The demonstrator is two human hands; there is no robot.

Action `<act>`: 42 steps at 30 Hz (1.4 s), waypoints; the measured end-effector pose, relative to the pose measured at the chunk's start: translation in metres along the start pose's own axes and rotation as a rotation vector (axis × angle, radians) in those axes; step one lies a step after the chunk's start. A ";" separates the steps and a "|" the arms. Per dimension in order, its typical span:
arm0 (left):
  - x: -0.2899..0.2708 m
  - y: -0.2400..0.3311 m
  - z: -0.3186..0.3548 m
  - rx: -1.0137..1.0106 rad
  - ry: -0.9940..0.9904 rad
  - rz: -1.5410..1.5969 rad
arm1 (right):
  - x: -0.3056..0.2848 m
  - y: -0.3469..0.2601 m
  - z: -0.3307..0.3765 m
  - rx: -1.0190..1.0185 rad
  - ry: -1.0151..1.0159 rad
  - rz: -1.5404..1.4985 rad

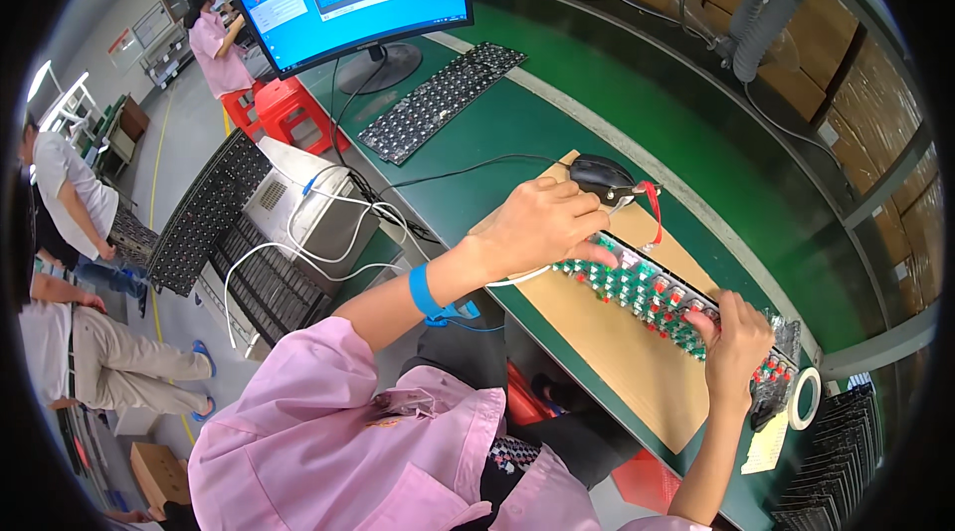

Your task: The worker is assembling mechanical keyboards and performing quality testing using computer software at an electronics assembly station.

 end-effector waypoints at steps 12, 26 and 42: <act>-0.004 0.009 0.003 0.006 0.046 0.005 | -0.014 -0.011 0.001 0.020 -0.084 0.028; -0.019 0.002 0.026 -0.045 0.068 0.130 | -0.013 -0.028 0.010 -0.040 -0.090 -0.087; -0.020 0.006 0.031 -0.047 0.082 0.226 | -0.013 -0.054 0.000 -0.055 -0.002 -0.177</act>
Point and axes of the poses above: each hand's wrist, its own z-axis away from the middle knuckle, its own x-axis out of the palm, y = z × x, the point moved 2 cm from there along -z, towards the middle knuckle, and after that the axes turned 2 degrees about x, right-handed, at the moved point
